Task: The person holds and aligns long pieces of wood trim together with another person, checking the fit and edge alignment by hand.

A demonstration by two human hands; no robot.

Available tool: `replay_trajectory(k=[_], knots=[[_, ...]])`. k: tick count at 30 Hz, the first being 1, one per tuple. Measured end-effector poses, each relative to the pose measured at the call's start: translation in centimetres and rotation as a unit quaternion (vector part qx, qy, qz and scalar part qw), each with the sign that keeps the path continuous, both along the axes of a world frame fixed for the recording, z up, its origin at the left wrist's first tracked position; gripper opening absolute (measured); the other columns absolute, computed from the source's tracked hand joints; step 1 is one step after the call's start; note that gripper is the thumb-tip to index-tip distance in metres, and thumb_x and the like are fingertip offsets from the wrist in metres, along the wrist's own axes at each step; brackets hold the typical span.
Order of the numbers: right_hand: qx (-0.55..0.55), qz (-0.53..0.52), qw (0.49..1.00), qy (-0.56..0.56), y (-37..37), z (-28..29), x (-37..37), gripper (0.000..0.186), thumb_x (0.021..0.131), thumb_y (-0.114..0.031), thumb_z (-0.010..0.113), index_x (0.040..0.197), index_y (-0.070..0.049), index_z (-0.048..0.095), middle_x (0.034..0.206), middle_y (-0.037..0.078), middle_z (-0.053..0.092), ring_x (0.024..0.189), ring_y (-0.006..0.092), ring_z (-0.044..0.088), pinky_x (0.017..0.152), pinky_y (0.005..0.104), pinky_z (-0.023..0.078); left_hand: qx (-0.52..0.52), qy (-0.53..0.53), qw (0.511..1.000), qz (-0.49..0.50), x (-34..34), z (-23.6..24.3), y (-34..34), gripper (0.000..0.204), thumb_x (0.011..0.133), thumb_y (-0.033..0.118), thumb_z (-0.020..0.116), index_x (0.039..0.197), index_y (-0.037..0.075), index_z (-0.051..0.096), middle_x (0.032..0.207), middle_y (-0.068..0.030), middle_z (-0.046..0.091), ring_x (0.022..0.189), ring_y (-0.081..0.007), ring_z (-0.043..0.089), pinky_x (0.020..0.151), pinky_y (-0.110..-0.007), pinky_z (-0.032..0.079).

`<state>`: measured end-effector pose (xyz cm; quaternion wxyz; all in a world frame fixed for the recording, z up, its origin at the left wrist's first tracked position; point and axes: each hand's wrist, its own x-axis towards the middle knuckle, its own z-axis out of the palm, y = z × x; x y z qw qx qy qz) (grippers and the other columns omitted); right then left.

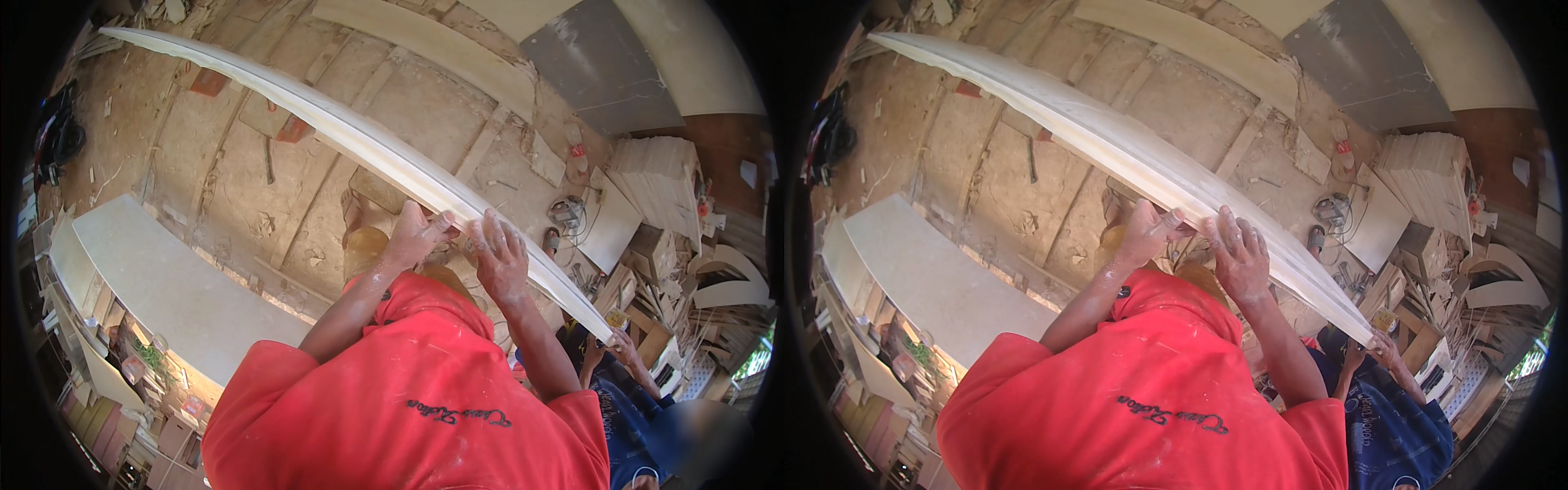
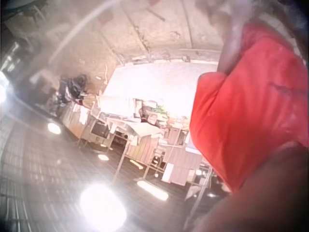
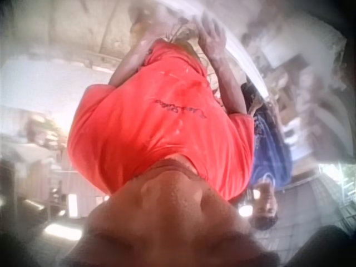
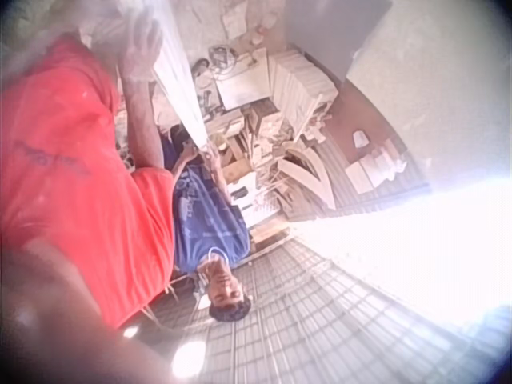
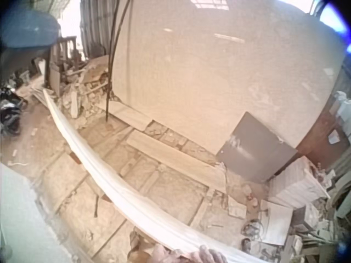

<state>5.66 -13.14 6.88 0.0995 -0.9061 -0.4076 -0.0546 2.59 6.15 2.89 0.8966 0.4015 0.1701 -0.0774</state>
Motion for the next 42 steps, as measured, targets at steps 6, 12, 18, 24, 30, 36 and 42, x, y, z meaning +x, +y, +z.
replay_trajectory(k=[6,12,18,24,30,36,42], knots=[[0.0,-0.001,1.0,0.004,0.1,-0.1,-0.1,0.051,0.075,-0.005,0.058,0.126,-0.015,0.056,0.131,0.013,0.053,0.104,0.0316,0.056,0.083,0.0425,0.046,0.057,0.096,0.992,0.06,1.6,2.0,3.7,0.039,0.089,0.023,0.064,0.104,-0.012,0.055,0.096,-0.0164,0.063,0.085,-0.0202,0.066,0.068,-0.034,0.061],[-0.002,0.004,1.0,0.004,0.1,0.0,-0.1,0.052,0.077,-0.004,0.059,0.127,-0.014,0.054,0.132,0.013,0.051,0.105,0.0315,0.055,0.083,0.0426,0.046,0.128,0.14,0.978,0.081,2.5,3.7,5.2,0.041,0.09,0.024,0.063,0.105,-0.013,0.052,0.094,-0.0164,0.062,0.077,-0.0198,0.066,0.06,-0.032,0.061],[0.013,0.005,1.0,0.002,0.0,-0.2,-0.1,0.051,0.078,-0.003,0.059,0.127,-0.014,0.054,0.132,0.013,0.051,0.105,0.0316,0.056,0.083,0.0427,0.046,0.078,0.157,0.98,0.09,2.5,1.9,6.0,0.037,0.093,0.023,0.057,0.11,-0.009,0.049,0.098,-0.0142,0.058,0.081,-0.0198,0.064,0.062,-0.033,0.061],[0.01,0.005,1.0,-0.001,0.2,0.3,0.0,0.048,0.08,-0.003,0.058,0.126,-0.013,0.054,0.131,0.014,0.052,0.105,0.032,0.056,0.084,0.0427,0.046,0.04,0.162,0.981,0.095,2.4,2.7,6.5,0.035,0.096,0.024,0.053,0.115,-0.003,0.044,0.108,-0.0134,0.055,0.092,-0.0218,0.062,0.068,-0.038,0.06],[0.013,0.004,1.0,0.003,0.3,0.4,-0.1,0.045,0.081,-0.004,0.058,0.125,-0.013,0.055,0.131,0.015,0.052,0.105,0.0322,0.055,0.084,0.0431,0.045,0.037,0.157,0.982,0.097,2.3,2.3,6.7,0.035,0.095,0.025,0.053,0.118,-0.001,0.045,0.11,-0.0135,0.057,0.098,-0.023,0.061,0.072,-0.041,0.059],[0.014,0.009,1.0,0.004,0.3,0.4,-0.2,0.045,0.081,-0.003,0.058,0.125,-0.011,0.055,0.131,0.015,0.052,0.104,0.0329,0.056,0.084,0.0434,0.045,0.053,0.156,0.983,0.078,2.3,2.9,6.8,0.036,0.096,0.024,0.052,0.121,-0.001,0.046,0.11,-0.0134,0.057,0.098,-0.023,0.061,0.073,-0.042,0.059],[0.016,0.009,1.0,0.003,0.2,0.3,-0.4,0.046,0.08,-0.003,0.057,0.125,-0.011,0.054,0.131,0.015,0.052,0.104,0.0333,0.056,0.084,0.0435,0.046,0.066,0.157,0.982,0.08,2.1,2.4,6.7,0.036,0.096,0.025,0.051,0.121,-0.001,0.047,0.109,-0.0128,0.058,0.096,-0.0221,0.062,0.075,-0.042,0.058]])
